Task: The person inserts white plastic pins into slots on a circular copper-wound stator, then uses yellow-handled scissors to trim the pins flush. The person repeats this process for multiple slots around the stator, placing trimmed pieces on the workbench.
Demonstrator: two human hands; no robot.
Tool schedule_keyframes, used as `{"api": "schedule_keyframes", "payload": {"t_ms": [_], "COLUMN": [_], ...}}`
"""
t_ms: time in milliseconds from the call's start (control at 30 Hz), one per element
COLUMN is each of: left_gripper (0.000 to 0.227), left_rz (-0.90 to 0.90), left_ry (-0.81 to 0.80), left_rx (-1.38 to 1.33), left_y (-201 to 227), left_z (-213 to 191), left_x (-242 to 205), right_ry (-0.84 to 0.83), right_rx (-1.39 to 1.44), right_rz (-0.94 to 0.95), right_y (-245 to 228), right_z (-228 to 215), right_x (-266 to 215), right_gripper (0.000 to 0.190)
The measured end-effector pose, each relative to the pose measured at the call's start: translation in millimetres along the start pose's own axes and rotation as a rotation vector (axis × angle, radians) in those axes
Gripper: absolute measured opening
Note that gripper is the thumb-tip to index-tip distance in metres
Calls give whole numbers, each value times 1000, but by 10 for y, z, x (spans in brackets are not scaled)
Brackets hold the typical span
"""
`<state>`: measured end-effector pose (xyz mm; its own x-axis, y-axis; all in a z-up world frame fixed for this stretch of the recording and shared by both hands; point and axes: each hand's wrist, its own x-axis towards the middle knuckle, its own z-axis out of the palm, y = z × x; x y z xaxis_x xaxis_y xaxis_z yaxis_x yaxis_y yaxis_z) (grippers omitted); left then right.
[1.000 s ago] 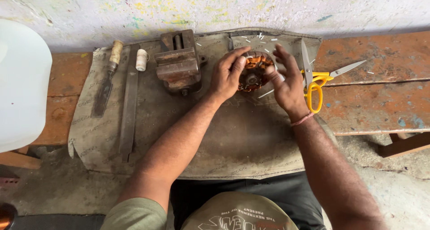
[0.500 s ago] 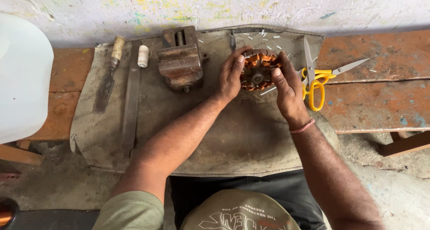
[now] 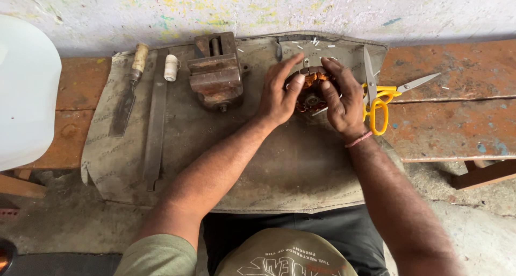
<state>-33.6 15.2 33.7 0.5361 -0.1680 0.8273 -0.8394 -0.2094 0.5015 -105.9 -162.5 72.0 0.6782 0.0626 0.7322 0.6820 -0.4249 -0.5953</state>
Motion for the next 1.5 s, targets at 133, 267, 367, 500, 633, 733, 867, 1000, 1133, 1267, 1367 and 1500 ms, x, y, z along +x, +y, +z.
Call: {"api": "schedule_keyframes", "payload": {"t_ms": [133, 267, 367, 500, 633, 733, 867, 1000, 1133, 1267, 1367, 1500], "left_gripper": [28, 23, 20, 19, 20, 20, 18, 15, 13, 13, 13, 14], "left_rz": [149, 163, 153, 130, 104, 83, 58, 49, 86, 136, 151, 163], "left_ry": [17, -11, -6, -5, 27, 36, 54, 56, 50, -5, -33, -23], "left_rx": [176, 230, 244, 228, 189, 188, 149, 105, 75, 94, 91, 79], "left_y": [243, 377, 385, 376, 388, 411, 451, 444, 397, 365, 384, 369], "left_z": [-61, -66, -73, -47, 16, 39, 59, 52, 55, 11, -7, -18], "left_x": [-26, -2, 0, -15, -36, -43, -35, -33, -8, 43, 34, -5], "right_ry": [5, 2, 8, 9, 6, 2, -7, -7, -16, -14, -9, -4], "right_rx": [-71, -96, -112, -98, -95, -88, -104, -134, -130, -117, -101, -27], "right_rz": [-64, -47, -44, -22, -45, -54, -37, -56, -36, -48, -65, -65], "right_y": [18, 1, 4, 17, 29, 27, 7, -4, 2, 22, 22, 10], "right_z": [25, 10, 28, 34, 20, 24, 28, 32, 26, 18, 10, 8], "right_x": [-73, -112, -109, -110, -125, -130, -122, -134, -151, -145, -166, -154], "right_gripper": [50, 58, 63, 66, 67, 68, 72, 73, 75, 77, 73, 65]}}
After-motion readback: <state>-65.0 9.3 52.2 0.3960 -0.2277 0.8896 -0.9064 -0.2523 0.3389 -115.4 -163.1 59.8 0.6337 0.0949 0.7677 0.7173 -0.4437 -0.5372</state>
